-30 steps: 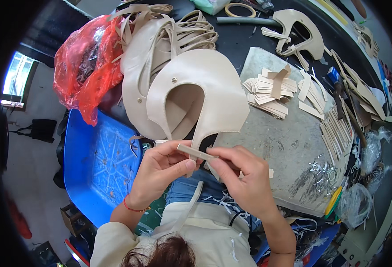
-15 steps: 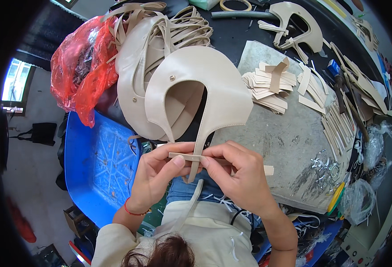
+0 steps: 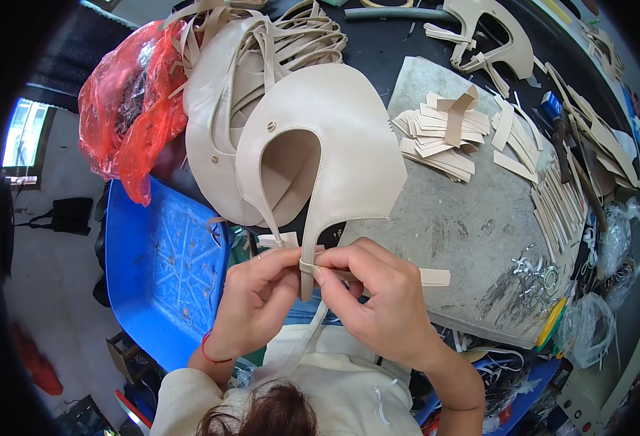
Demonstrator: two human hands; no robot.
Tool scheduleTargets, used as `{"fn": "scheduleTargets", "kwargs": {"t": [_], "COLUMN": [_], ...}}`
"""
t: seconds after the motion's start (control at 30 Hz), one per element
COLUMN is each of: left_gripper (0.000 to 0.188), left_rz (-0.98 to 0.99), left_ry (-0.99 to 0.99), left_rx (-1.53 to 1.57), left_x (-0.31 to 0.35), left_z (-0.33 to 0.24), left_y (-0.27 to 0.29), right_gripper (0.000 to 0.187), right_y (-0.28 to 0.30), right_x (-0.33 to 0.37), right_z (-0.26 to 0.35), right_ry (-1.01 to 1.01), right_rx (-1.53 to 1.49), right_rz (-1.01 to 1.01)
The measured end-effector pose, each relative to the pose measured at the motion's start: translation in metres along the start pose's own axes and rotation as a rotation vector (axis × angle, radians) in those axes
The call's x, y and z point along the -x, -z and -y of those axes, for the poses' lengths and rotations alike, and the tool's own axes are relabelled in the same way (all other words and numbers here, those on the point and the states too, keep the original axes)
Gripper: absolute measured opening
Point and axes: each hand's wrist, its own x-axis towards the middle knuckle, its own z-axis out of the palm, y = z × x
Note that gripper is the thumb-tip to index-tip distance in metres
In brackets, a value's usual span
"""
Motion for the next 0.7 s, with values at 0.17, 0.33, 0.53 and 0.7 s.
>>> {"fn": "scheduleTargets", "kwargs": {"t": [0.17,0.33,0.53,0.7], "left_gripper": [0.022,0.024,0.022,0.021], "left_rz": [0.092,0.065,-0.004,-0.069], "left_ry": [0.159,0.248,0.319,0.29], "left_rx": [0.184,0.248,0.366,0.357], "left_x": [-0.002,0.0,-0.001,-0.002], "left_z": [-0.009,0.001,-0.002,-0.001], "left_y": [-0.001,-0.007,-0.013,-0.019], "right_gripper": [0.012,0.022,0.02,0.02], "right_y": [0.004,0.002,0.004,0.003], "right_x": [0.003,0.015,0.016,0.016], "right_z": [0.0,0.004,-0.003,-0.003], "right_ry": [-0.052,-0.142,-0.03,-0.029], "right_rx": [0.04,-0.008,0.049,0.057], "right_rz": [0.009,-0.114,-0.114,-0.128]}}
